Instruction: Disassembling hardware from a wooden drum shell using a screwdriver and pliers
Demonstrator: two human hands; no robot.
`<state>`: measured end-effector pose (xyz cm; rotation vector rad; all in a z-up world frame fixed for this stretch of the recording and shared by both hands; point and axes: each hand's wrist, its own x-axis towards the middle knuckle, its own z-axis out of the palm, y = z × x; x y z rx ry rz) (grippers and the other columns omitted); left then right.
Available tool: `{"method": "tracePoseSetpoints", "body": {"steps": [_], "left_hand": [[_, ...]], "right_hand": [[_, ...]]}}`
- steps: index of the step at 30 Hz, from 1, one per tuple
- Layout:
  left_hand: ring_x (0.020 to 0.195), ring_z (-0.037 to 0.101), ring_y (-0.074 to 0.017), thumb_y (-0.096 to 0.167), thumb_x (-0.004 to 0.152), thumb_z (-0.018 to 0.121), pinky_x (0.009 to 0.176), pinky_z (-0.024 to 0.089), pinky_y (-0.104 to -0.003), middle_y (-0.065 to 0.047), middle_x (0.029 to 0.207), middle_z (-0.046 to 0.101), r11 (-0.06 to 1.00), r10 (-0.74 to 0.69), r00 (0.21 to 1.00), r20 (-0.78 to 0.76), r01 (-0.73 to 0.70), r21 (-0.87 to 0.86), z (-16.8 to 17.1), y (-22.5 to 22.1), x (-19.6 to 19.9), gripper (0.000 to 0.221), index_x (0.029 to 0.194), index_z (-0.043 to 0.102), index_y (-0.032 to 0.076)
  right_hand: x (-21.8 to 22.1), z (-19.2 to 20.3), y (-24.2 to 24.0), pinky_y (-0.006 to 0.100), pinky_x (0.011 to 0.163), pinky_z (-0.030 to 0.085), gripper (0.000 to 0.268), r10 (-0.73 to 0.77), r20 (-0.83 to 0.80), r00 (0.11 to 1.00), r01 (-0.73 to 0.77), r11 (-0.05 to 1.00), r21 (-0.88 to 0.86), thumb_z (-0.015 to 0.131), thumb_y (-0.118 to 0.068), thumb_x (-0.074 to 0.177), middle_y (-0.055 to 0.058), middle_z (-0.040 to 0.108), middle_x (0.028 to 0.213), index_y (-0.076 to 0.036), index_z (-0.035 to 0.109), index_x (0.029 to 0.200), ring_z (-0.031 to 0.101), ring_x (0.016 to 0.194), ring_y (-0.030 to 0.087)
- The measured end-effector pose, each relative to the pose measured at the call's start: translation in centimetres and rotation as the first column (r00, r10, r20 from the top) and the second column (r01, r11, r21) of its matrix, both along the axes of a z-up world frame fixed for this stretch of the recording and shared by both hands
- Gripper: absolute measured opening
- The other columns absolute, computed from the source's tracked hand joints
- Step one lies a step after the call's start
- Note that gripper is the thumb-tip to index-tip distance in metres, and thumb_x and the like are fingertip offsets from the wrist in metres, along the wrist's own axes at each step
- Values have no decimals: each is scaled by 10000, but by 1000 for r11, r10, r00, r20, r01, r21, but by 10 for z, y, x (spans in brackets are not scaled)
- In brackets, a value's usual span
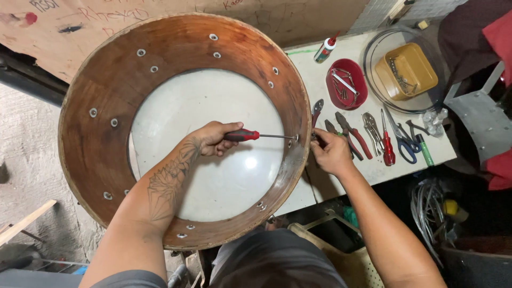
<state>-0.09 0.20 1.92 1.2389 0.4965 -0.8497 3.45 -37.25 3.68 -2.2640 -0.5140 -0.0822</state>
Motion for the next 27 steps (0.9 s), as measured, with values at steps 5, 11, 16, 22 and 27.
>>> {"method": "tracePoseSetpoints", "body": {"steps": [5, 11, 16, 22, 27], "left_hand": [[515, 645, -210, 263, 876, 818, 451, 615, -375, -171, 677, 627, 985, 154, 973, 170, -139, -98, -26, 0, -2, 342, 971, 682, -36], [666, 712, -261, -92, 629, 889, 569, 681, -376, -196, 828, 628, 958, 288, 851, 438, -259, -127, -44, -2, 14, 469, 1027, 645, -62], [793, 713, -294, -110, 647, 871, 679, 680, -374, -211, 931, 615, 956, 286, 880, 379, -237, -172, -28, -6, -3, 533, 1103, 598, -63], [494, 645, -259, 752, 907, 531, 512, 631, -460, -126, 634, 590, 973, 205, 977, -64, -210, -95, 9, -9, 3, 693, 932, 587, 62], [388, 496, -104, 564, 962, 613, 365, 487, -281, -28, 539, 508, 999, -20, 1000, 8, 20, -40, 5, 1, 4, 574, 852, 637, 2]], "right_hand": [[0, -4, -1, 453, 715, 559, 356, 10, -12, 1000, -9, 1000, 15, 793, -19, 775, 190, 753, 849, -90, 795, 1124, 729, 826, 398], [6, -18, -5, 414, 676, 553, 347, -6, -19, 1000, 7, 999, 52, 793, 4, 768, 185, 751, 825, -71, 791, 1107, 728, 761, 368], [3, -16, -5, 354, 619, 527, 354, -13, -29, 999, 14, 999, 45, 807, -28, 762, 148, 761, 830, -104, 796, 1108, 711, 690, 284], [2, -6, -1, 438, 656, 543, 348, -11, -23, 1000, 12, 1000, 23, 801, -32, 772, 167, 746, 782, -111, 796, 1111, 715, 734, 396], [7, -19, -5, 322, 593, 510, 367, -30, -21, 999, 30, 1000, -11, 814, -90, 768, 104, 697, 678, -164, 800, 1127, 629, 577, 209]]}}
